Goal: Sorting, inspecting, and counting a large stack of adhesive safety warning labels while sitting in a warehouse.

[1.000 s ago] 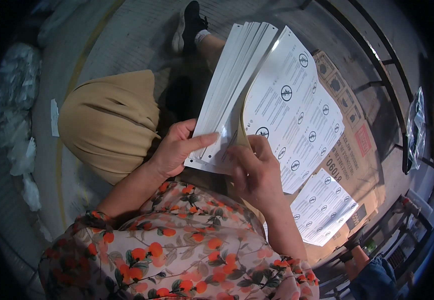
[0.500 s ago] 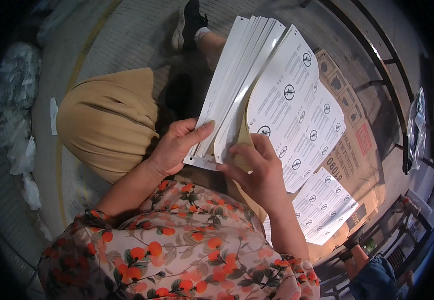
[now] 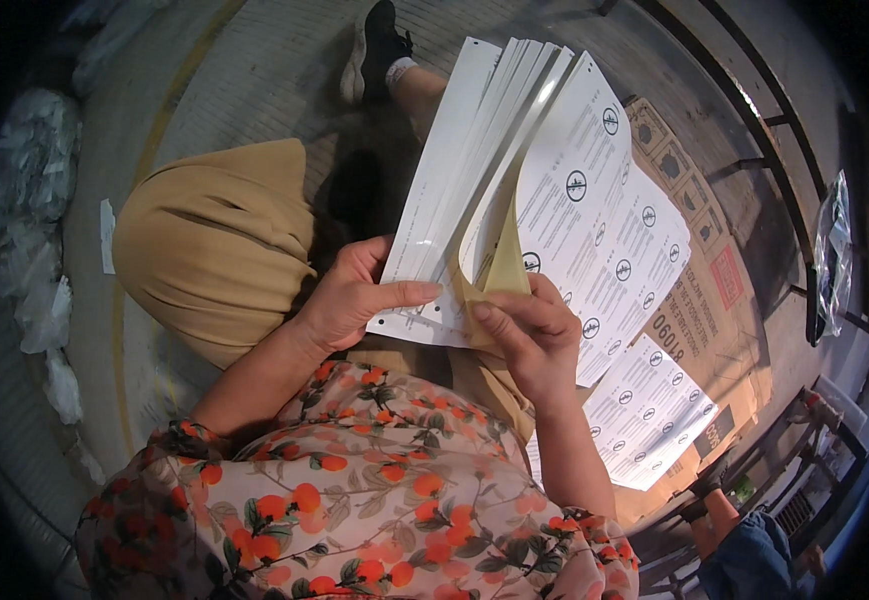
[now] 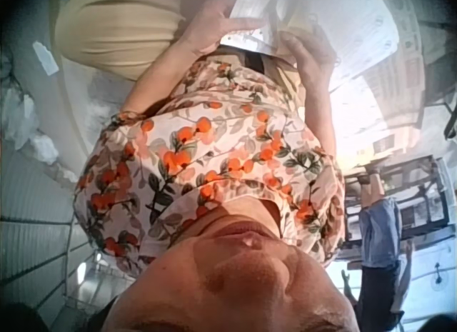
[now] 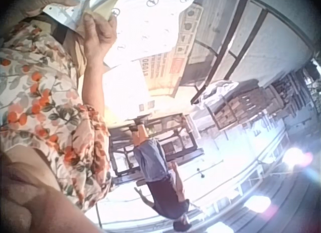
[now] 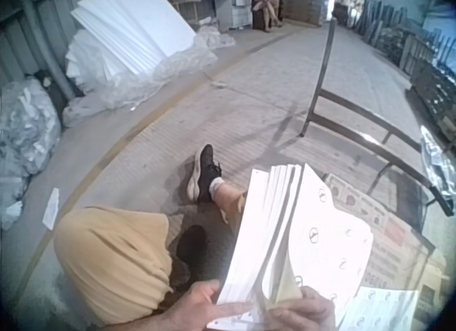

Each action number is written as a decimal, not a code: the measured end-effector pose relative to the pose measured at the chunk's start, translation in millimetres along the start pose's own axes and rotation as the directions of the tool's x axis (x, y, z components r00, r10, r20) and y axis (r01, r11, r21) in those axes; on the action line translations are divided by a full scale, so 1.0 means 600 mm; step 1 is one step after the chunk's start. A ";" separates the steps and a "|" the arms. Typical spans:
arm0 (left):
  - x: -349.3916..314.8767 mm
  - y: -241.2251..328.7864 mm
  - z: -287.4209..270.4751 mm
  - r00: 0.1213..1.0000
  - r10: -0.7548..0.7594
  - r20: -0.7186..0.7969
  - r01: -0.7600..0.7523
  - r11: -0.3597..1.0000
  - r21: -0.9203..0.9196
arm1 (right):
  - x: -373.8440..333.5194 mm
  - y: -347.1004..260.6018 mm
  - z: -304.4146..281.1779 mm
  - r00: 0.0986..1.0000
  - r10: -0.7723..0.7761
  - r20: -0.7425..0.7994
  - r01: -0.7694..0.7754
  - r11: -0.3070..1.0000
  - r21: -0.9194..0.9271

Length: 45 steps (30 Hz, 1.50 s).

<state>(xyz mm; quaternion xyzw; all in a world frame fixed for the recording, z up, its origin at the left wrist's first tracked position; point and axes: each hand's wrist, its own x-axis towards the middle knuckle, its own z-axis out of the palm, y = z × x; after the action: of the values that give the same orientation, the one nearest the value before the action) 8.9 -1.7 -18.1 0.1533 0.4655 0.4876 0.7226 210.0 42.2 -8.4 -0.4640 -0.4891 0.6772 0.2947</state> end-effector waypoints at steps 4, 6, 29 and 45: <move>0.005 -0.008 -0.002 1.000 -0.009 -0.008 0.009 1.000 0.018 | -0.005 0.005 -0.005 1.000 -0.031 0.000 0.031 0.999 -0.034; 0.008 -0.009 -0.001 1.000 -0.007 0.004 0.007 1.000 0.002 | -0.008 0.003 0.006 0.999 -0.034 -0.032 0.031 0.996 -0.088; 0.008 -0.011 -0.001 0.999 -0.052 -0.014 0.051 0.996 -0.072 | 0.007 -0.016 -0.007 0.935 -0.266 0.234 0.351 0.783 -0.513; 0.021 -0.023 0.003 0.994 -0.084 -0.073 0.101 0.957 0.273 | 0.008 0.031 -0.008 0.970 -0.209 0.124 0.232 0.950 -0.211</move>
<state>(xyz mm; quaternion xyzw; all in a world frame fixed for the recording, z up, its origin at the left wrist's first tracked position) 19.1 2.8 -32.8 0.2158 0.5574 0.3879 0.7016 213.4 41.9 -27.9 -0.4023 -0.6253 0.6029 0.2894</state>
